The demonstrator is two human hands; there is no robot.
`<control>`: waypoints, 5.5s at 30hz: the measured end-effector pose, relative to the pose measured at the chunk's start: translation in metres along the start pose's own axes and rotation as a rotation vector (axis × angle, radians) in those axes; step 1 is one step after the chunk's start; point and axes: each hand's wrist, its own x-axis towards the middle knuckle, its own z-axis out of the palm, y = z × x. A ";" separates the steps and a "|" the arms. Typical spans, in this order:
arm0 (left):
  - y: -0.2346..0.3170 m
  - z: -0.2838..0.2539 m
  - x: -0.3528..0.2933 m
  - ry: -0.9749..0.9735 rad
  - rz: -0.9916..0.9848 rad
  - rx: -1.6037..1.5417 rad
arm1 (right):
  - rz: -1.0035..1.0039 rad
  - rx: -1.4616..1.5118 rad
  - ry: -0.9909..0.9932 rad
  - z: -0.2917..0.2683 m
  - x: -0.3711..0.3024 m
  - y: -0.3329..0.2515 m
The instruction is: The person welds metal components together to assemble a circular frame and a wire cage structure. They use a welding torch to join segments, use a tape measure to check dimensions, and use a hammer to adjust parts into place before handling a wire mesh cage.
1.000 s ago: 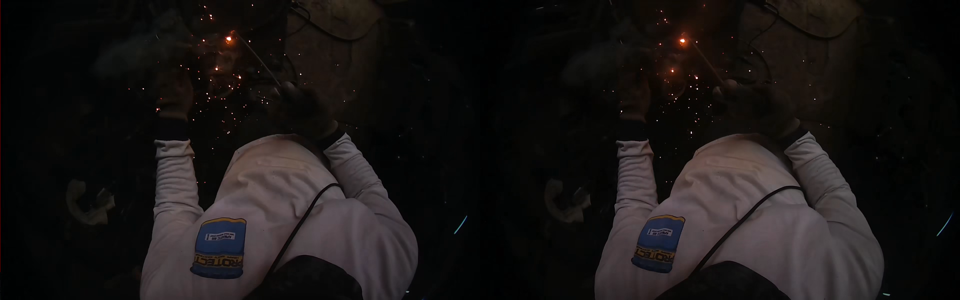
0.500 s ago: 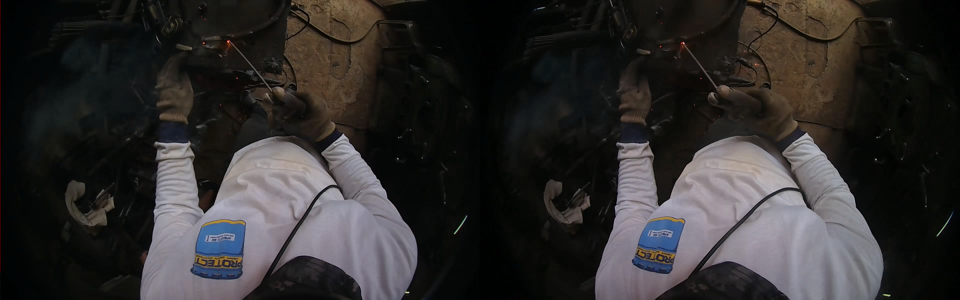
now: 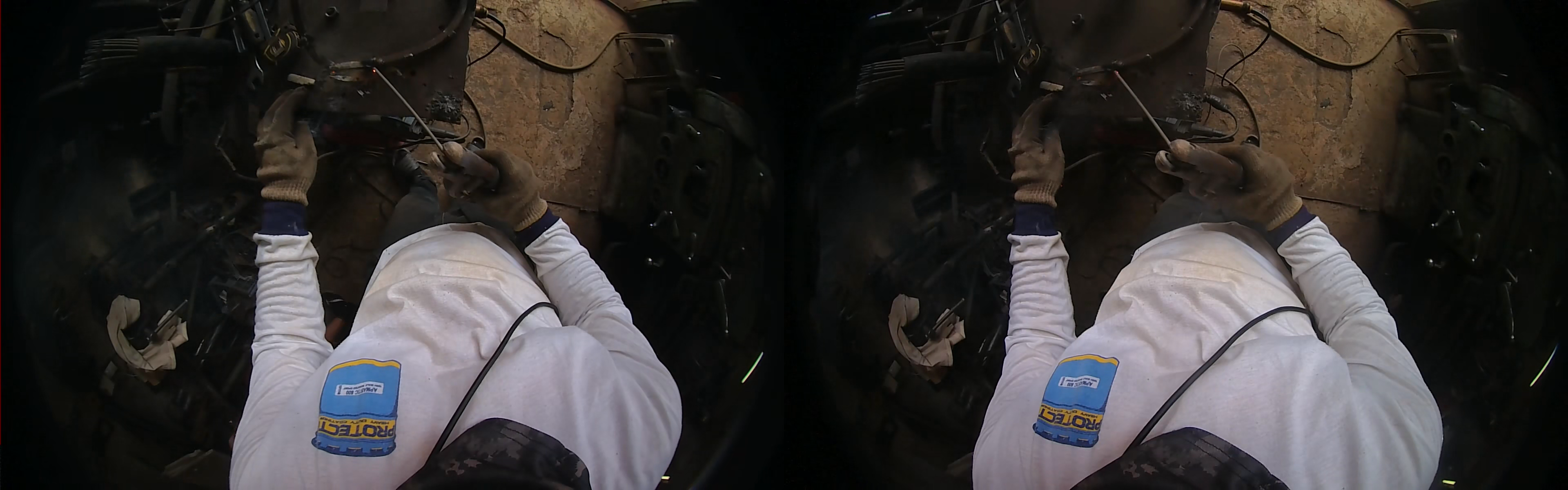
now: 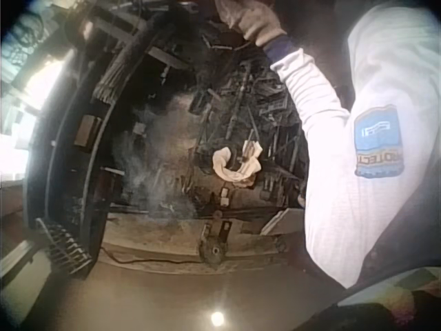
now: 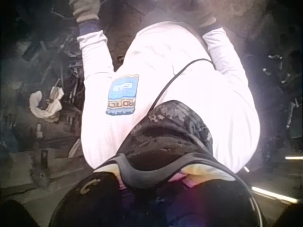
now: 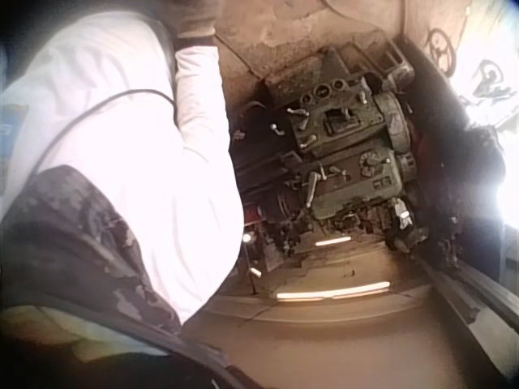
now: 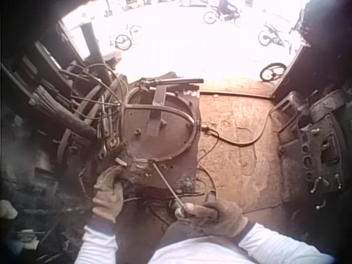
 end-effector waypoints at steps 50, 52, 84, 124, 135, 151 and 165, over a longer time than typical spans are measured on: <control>0.002 -0.002 -0.001 -0.023 -0.078 -0.031 | -0.029 -0.087 0.006 0.002 0.000 0.011; 0.000 -0.001 -0.001 -0.026 -0.070 -0.009 | -0.020 -0.101 -0.001 0.002 -0.001 0.015; -0.002 0.000 -0.006 0.034 -0.114 -0.316 | 0.272 -0.179 -0.004 -0.057 -0.002 -0.017; 0.077 0.035 -0.010 0.482 -0.945 -0.238 | 0.420 0.300 -0.686 -0.166 0.167 0.017; 0.079 0.029 -0.005 0.464 -1.001 -0.231 | 0.407 0.231 -0.691 -0.163 0.166 0.026; 0.078 0.029 -0.008 0.472 -1.003 -0.311 | 0.429 0.262 -0.697 -0.162 0.170 0.015; 0.077 0.031 -0.010 0.480 -0.979 -0.288 | 0.361 0.225 -0.680 -0.158 0.172 0.012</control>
